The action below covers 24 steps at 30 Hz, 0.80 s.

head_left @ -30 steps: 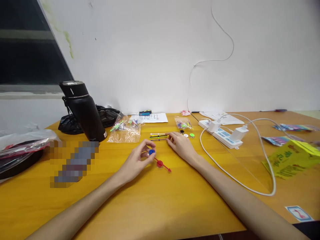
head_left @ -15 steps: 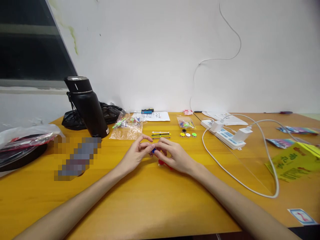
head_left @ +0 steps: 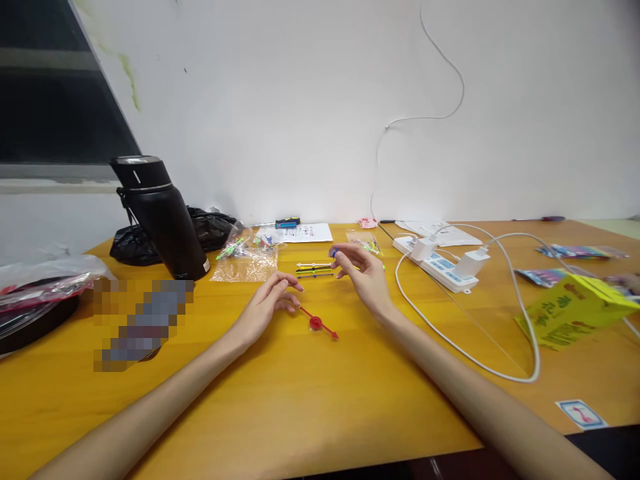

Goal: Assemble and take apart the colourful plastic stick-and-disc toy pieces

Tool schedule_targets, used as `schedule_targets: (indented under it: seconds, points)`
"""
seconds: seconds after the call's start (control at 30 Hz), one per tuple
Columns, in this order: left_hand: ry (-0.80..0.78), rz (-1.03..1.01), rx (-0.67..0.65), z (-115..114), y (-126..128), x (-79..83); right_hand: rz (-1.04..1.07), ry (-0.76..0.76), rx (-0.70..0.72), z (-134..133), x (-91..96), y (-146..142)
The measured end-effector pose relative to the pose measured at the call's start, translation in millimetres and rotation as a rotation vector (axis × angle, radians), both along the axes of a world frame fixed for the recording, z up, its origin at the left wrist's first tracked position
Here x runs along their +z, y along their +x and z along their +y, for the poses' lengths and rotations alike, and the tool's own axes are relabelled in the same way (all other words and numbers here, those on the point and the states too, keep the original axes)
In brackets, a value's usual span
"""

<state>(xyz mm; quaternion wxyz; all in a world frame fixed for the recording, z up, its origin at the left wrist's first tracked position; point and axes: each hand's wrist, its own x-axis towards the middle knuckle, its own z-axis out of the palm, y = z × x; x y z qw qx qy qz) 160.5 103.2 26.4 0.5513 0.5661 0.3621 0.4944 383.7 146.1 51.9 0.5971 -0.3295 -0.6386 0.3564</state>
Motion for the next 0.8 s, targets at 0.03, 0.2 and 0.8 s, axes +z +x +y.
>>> schedule_targets:
  seconds: [0.03,0.2,0.8]
  points:
    - [-0.002,0.006,0.007,0.0,-0.2,0.3,0.01,0.012,-0.028,1.8,0.5,1.5]
    - [0.003,0.03,0.019,0.1,-0.7,0.1,0.012,0.052,-0.123,4.0,0.3,3.2]
    - [0.046,0.052,0.018,1.1,-3.2,1.1,-0.461,0.065,-0.668,62.3,-22.3,96.5]
